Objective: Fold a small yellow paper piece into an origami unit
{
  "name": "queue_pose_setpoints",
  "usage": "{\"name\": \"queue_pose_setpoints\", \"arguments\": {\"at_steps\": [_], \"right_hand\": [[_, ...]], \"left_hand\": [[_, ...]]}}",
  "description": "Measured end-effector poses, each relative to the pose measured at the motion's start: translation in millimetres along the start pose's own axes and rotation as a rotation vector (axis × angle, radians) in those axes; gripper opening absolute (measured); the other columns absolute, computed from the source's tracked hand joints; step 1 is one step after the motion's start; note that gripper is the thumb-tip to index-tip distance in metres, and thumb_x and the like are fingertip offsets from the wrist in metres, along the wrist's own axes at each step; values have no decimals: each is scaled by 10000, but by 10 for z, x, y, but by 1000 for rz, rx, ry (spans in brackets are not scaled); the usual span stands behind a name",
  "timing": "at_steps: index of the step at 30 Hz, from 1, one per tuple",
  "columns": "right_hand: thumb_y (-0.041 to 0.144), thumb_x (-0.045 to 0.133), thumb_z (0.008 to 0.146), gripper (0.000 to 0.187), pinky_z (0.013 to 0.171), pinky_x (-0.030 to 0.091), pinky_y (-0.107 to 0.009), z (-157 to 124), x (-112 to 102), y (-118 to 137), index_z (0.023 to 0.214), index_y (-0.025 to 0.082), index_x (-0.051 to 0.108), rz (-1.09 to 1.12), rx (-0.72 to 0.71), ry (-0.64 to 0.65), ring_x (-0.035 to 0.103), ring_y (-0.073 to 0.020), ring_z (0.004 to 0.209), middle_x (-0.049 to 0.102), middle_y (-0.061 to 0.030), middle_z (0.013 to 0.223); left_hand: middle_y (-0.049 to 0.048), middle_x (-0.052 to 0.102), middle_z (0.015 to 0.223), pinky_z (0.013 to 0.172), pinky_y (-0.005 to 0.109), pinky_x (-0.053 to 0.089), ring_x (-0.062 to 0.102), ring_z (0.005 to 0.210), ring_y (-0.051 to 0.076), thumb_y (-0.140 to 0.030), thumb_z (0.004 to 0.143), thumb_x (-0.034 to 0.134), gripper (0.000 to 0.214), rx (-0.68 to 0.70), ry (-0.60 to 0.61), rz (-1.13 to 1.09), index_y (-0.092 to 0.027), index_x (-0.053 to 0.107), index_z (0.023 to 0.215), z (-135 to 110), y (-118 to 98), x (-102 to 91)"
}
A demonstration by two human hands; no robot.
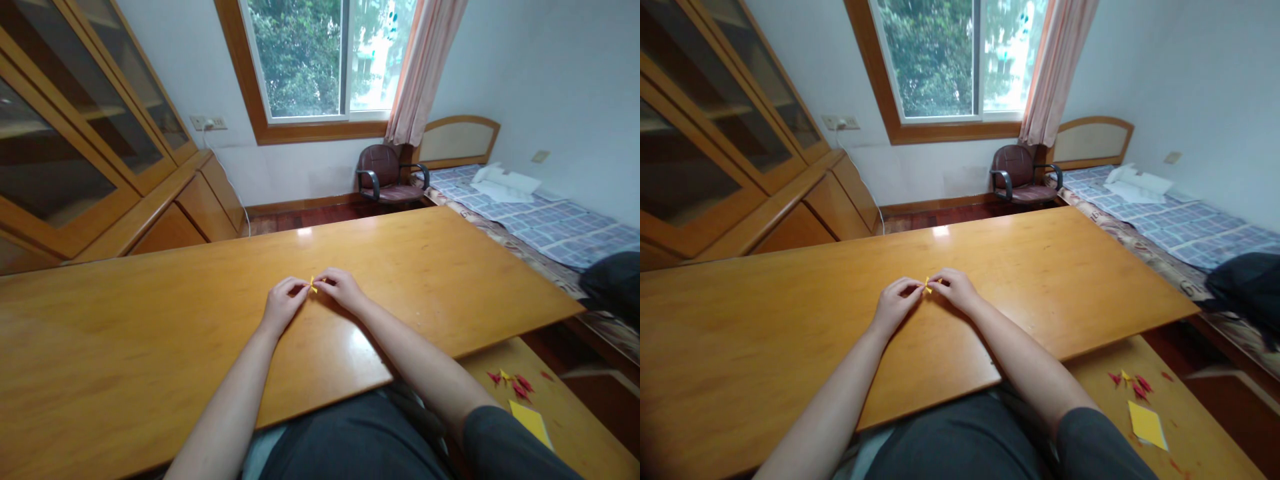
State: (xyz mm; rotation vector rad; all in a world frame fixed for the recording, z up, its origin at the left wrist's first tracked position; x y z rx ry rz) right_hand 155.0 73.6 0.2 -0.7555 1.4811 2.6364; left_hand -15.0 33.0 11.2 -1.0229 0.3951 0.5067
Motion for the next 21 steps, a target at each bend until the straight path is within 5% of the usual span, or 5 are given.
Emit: {"name": "queue_pose_setpoints", "arguments": {"at_steps": [21], "right_hand": [[294,654,874,137,732,462,-260,-1,-5,34,849,180,726,-3,17,9,623,-145,764,708,-41,821]], "left_hand": [[33,705,792,735,273,505,645,752,164,-285,844,628,117,12,7,14,-200,692,794,6,19,8]]}}
Point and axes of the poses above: each hand's wrist, its own z-axis towards the middle knuckle, its own x-axis out of the palm, y = z × x, the point moved 4 cm from there along z, towards the middle knuckle
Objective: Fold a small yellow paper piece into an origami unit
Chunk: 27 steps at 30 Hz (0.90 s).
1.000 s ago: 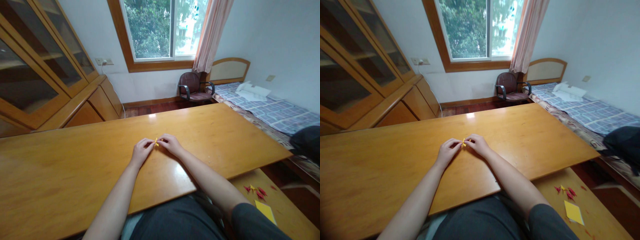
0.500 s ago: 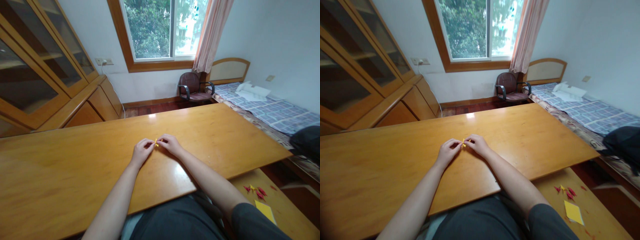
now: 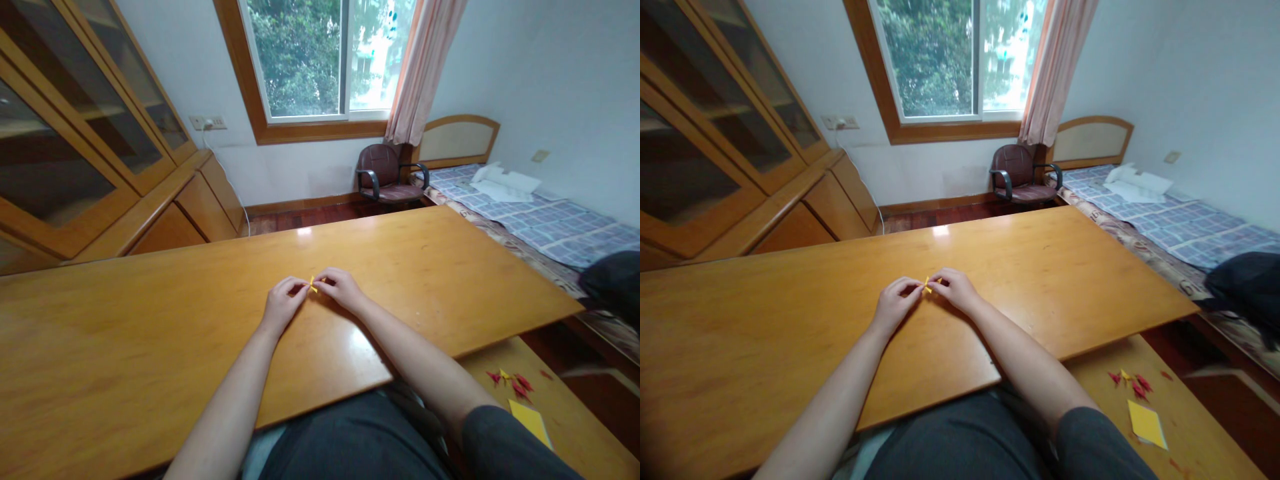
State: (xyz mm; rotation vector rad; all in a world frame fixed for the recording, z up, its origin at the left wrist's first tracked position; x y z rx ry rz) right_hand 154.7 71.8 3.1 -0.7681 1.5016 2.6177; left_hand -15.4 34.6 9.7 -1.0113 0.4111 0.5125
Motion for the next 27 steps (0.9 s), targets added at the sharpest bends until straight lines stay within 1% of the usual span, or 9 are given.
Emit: {"name": "queue_pose_setpoints", "arguments": {"at_steps": [6,13,20,23,27], "right_hand": [[263,666,866,113,725,454,-254,-2,4,-5,848,167,724,-1,-4,-4,618,-142,762,706,-43,821],[273,664,869,120,712,458,-253,-5,-8,17,840,174,723,-14,-10,-5,610,-140,740,701,-38,802],[294,655,870,136,740,470,-270,-1,-3,13,841,182,725,3,-7,-2,620,-147,762,709,-41,820],[301,666,856,134,731,473,-262,-7,1,-10,861,183,728,19,20,-8,616,-139,748,714,-38,837],[329,668,849,200,672,479,-241,-25,18,-55,968,176,719,98,102,-2,604,-117,673,726,-44,891]], "left_hand": [[40,715,831,746,279,509,652,781,171,-308,851,636,130,-3,7,-28,-205,714,849,-5,5,-6],[38,715,809,743,287,518,655,763,172,-295,847,627,126,-9,11,-22,-207,711,813,-2,-14,-4],[42,711,805,740,288,522,654,763,175,-312,840,622,136,-21,12,-7,-207,701,802,-5,-14,0],[40,711,800,736,283,519,654,757,174,-313,833,630,135,-32,3,-16,-205,701,795,-7,3,3],[42,715,812,734,280,513,655,757,170,-304,833,632,130,-49,-6,-37,-199,707,813,-5,31,-1]]}}
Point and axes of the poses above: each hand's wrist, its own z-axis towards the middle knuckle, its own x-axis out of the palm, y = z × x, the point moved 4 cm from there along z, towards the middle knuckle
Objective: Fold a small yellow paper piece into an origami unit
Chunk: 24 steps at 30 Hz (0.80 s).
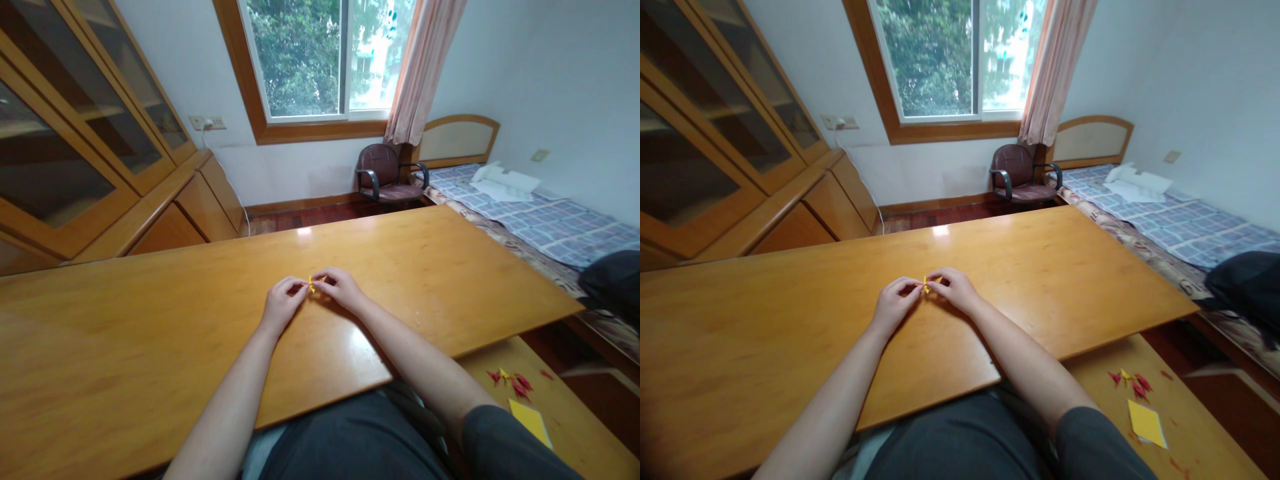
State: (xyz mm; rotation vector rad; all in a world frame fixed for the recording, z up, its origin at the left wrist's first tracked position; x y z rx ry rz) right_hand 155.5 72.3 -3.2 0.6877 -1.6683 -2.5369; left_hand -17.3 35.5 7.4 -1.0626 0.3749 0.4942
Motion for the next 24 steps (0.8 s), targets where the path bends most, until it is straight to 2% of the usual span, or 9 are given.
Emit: {"name": "queue_pose_setpoints", "arguments": {"at_steps": [6,13,17,20,24], "right_hand": [[387,593,893,285,641,499,-232,-4,-3,-17,1057,175,687,138,68,-9,625,-107,625,724,-43,899],[430,570,897,315,585,488,-215,31,-25,-116,1051,175,672,267,116,-84,602,-88,582,721,-60,943],[435,576,889,318,544,462,-207,46,-29,-178,1026,165,674,297,144,-105,588,-82,558,717,-61,923],[425,588,878,298,549,465,-213,46,-38,-171,988,163,681,293,147,-111,589,-87,563,717,-58,908],[402,619,854,270,560,469,-221,38,-44,-146,967,168,693,250,156,-120,596,-98,581,717,-47,876]], "left_hand": [[43,722,811,740,288,514,660,759,175,-348,830,637,174,-82,-44,-36,-192,714,813,7,92,-32],[63,737,836,715,284,551,691,731,178,-449,763,706,305,-275,-138,-286,-164,717,869,18,291,-49],[71,736,841,705,279,554,689,716,170,-475,732,728,367,-352,-210,-357,-144,710,889,19,341,-82],[71,733,845,714,281,553,688,723,168,-466,743,721,358,-351,-227,-345,-143,706,896,11,346,-96],[49,725,811,726,281,540,680,727,168,-419,792,683,263,-226,-179,-202,-170,713,869,9,234,-106]]}}
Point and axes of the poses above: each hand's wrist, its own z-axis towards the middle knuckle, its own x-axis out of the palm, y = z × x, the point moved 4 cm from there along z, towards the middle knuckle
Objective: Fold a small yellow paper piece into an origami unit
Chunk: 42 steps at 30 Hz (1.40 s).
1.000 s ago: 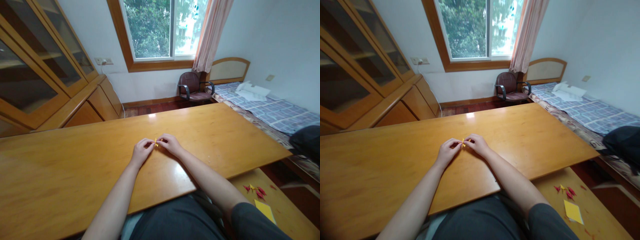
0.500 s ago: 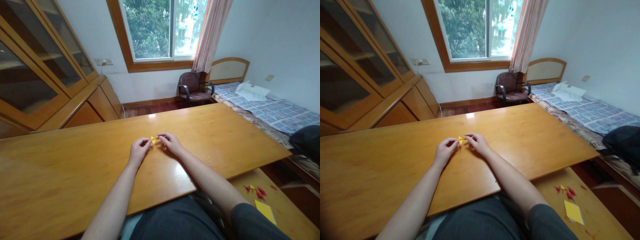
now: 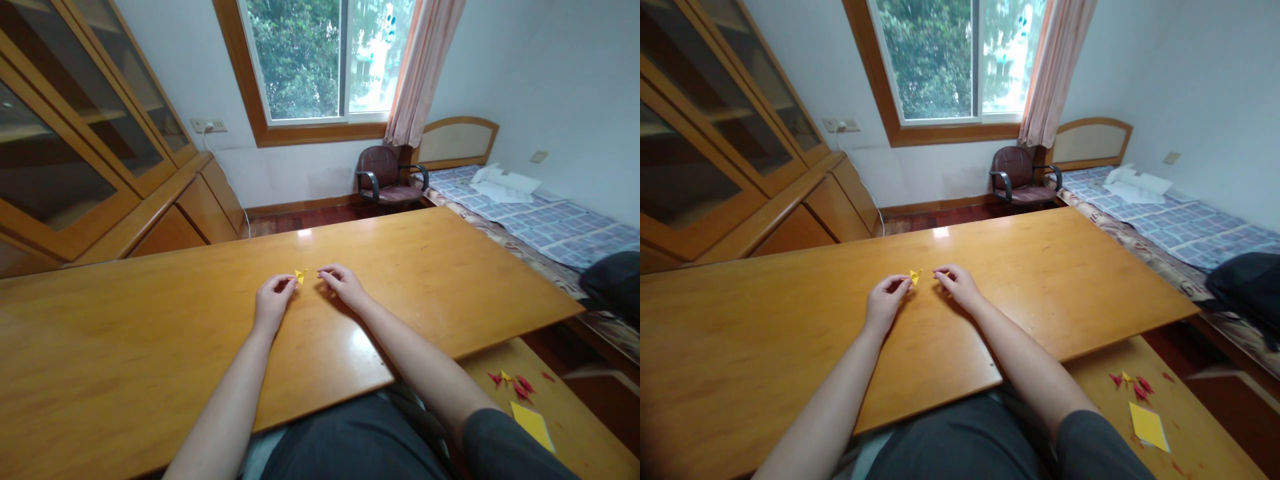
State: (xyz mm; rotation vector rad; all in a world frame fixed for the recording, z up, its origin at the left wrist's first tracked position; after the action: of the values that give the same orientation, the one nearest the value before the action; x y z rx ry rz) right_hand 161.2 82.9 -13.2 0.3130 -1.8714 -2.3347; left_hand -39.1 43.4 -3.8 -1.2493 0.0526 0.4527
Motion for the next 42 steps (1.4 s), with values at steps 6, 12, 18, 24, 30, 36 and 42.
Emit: {"name": "queue_pose_setpoints", "arguments": {"at_steps": [6,12,18,24,30,36,42], "right_hand": [[384,634,849,258,558,464,-229,3,11,4,956,160,704,-41,-21,6,576,-101,553,696,-31,800],[394,605,886,253,650,474,-235,8,8,68,877,167,718,-165,-123,14,587,-110,647,683,-37,840],[371,633,871,223,608,463,-245,-3,10,80,854,164,716,-138,-102,33,588,-116,608,643,-25,793],[374,649,864,217,633,447,-246,-13,14,123,841,171,721,-186,-128,52,570,-115,622,656,-21,767],[360,655,857,209,643,428,-251,-15,14,135,804,166,712,-228,-163,46,555,-125,650,650,-23,734],[348,664,826,187,637,434,-252,-4,8,64,800,168,709,-165,-119,33,563,-125,642,658,-25,759],[413,687,767,253,604,430,-250,35,-8,-37,786,160,691,30,59,21,556,-121,598,656,-13,714]], "left_hand": [[40,709,818,719,260,522,653,742,153,-290,847,625,132,257,60,223,-191,712,835,-53,-210,41],[40,711,816,700,252,527,652,729,147,-252,860,607,121,319,89,256,-188,707,844,-62,-204,67],[40,709,815,714,260,523,649,731,152,-265,860,613,123,321,117,234,-191,708,838,-70,-213,91],[38,712,811,717,262,507,648,743,162,-288,850,621,135,252,110,213,-190,711,830,-52,-173,73],[36,711,821,738,275,498,647,759,171,-322,837,639,148,190,143,159,-192,710,838,-41,-139,78],[45,705,875,736,281,513,654,778,172,-354,831,648,191,130,156,82,-191,709,909,-40,-115,93],[68,697,935,732,296,556,675,819,186,-401,801,674,275,20,136,-35,-181,702,962,-15,54,114]]}}
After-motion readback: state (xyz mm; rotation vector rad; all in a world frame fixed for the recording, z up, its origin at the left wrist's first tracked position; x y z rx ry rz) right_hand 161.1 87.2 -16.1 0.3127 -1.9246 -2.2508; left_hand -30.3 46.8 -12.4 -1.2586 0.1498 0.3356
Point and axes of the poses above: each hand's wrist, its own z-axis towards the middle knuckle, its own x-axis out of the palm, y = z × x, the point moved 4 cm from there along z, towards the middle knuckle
